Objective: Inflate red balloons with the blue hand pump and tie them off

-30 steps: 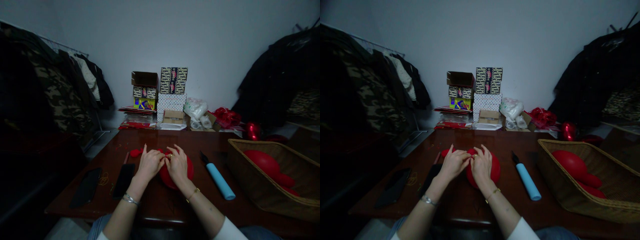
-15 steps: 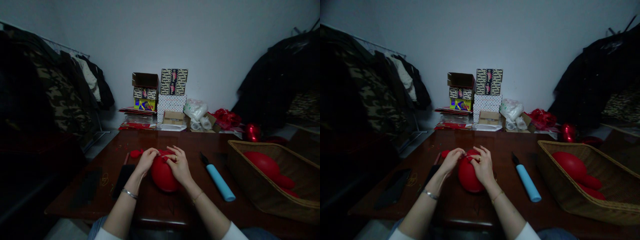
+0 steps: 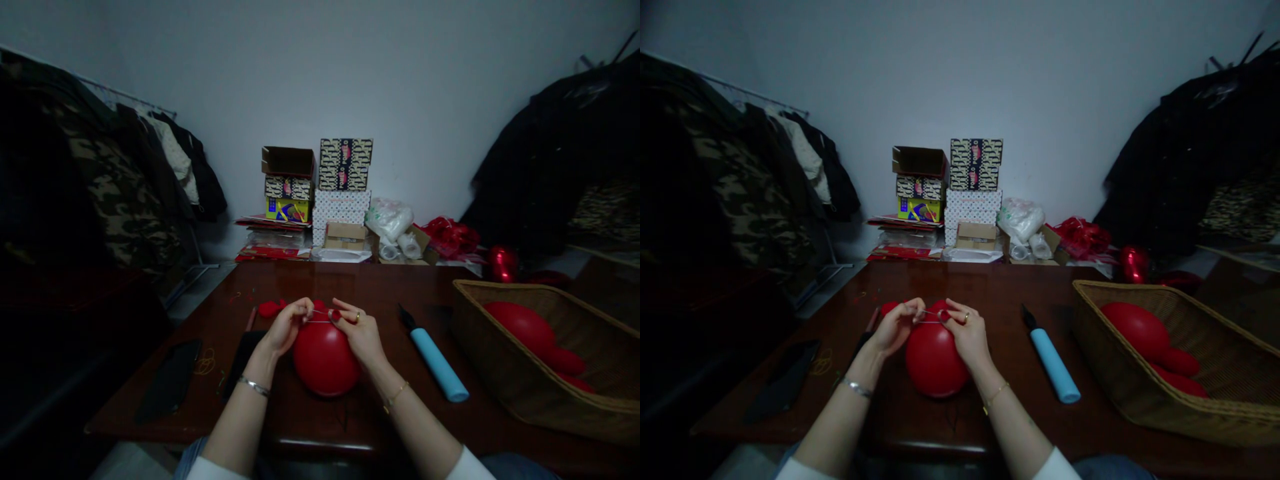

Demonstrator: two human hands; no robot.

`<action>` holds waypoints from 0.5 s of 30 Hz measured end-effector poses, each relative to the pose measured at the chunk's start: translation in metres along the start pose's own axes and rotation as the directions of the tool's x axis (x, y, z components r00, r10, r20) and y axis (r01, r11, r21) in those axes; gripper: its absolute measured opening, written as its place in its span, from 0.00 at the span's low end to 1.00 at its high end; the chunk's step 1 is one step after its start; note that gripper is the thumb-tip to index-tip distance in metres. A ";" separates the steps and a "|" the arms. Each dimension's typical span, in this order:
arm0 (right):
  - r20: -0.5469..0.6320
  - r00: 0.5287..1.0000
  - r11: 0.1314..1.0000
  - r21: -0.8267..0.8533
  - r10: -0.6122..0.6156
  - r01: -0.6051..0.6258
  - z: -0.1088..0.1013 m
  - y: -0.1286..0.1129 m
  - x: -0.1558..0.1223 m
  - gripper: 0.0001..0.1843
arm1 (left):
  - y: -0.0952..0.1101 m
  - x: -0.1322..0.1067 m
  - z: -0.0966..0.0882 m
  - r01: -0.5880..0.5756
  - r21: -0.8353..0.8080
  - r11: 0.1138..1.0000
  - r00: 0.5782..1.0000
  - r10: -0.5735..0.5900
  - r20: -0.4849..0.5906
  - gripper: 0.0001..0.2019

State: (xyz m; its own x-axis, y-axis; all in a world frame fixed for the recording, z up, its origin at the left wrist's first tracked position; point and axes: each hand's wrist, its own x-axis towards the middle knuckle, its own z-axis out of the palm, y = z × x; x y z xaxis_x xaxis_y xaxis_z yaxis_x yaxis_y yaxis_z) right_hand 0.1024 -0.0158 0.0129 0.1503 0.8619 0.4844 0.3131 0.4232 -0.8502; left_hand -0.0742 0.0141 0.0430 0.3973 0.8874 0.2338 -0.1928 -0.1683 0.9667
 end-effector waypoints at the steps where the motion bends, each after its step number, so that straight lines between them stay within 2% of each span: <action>1: -0.007 1.000 1.000 -0.007 0.004 -0.004 0.000 0.001 0.000 0.08 | -0.001 0.000 0.002 -0.027 0.067 0.997 1.000 0.026 0.016 0.03; 3: -0.027 1.000 1.000 -0.026 0.001 -0.002 0.003 0.002 -0.001 0.07 | -0.003 0.000 0.005 -0.101 0.236 0.967 0.993 0.111 -0.027 0.01; 5: -0.042 0.999 0.999 -0.050 -0.021 0.019 0.007 0.001 -0.004 0.06 | -0.006 0.001 0.009 -0.142 0.417 0.898 0.964 0.220 -0.146 0.01; 8: -0.040 0.996 0.994 -0.088 -0.076 0.072 0.014 -0.002 -0.010 0.07 | -0.011 0.004 0.015 -0.115 0.546 0.830 0.858 0.360 -0.366 0.04; 10: -0.033 0.994 0.988 -0.111 -0.109 0.104 0.017 -0.003 -0.014 0.10 | -0.012 0.006 0.018 -0.097 0.502 0.860 0.775 0.382 -0.504 0.11; 11: -0.031 0.992 0.986 -0.121 -0.122 0.117 0.019 -0.002 -0.016 0.10 | -0.013 0.007 0.019 -0.097 0.437 0.894 0.750 0.355 -0.558 0.13; 12: -0.031 0.991 0.983 -0.130 -0.132 0.126 0.020 -0.002 -0.017 0.11 | -0.012 0.008 0.021 -0.096 0.346 0.933 0.745 0.298 -0.597 0.15; 13: -0.032 0.990 0.982 -0.138 -0.139 0.133 0.020 -0.001 -0.018 0.11 | -0.012 0.008 0.023 -0.090 0.232 0.968 0.758 0.218 -0.615 0.17; 15: -0.034 0.989 0.979 -0.149 -0.144 0.138 0.020 0.001 -0.018 0.11 | -0.010 0.009 0.025 -0.064 -0.012 0.998 0.804 0.045 -0.592 0.19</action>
State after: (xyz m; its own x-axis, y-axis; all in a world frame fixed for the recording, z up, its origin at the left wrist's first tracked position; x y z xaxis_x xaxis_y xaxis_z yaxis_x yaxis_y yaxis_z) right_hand 0.0808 -0.0257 -0.0010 0.1353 0.7818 0.6087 0.4673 0.4914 -0.7350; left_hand -0.0459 0.0130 0.0378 -0.2206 0.9605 0.1694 -0.2281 -0.2197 0.9485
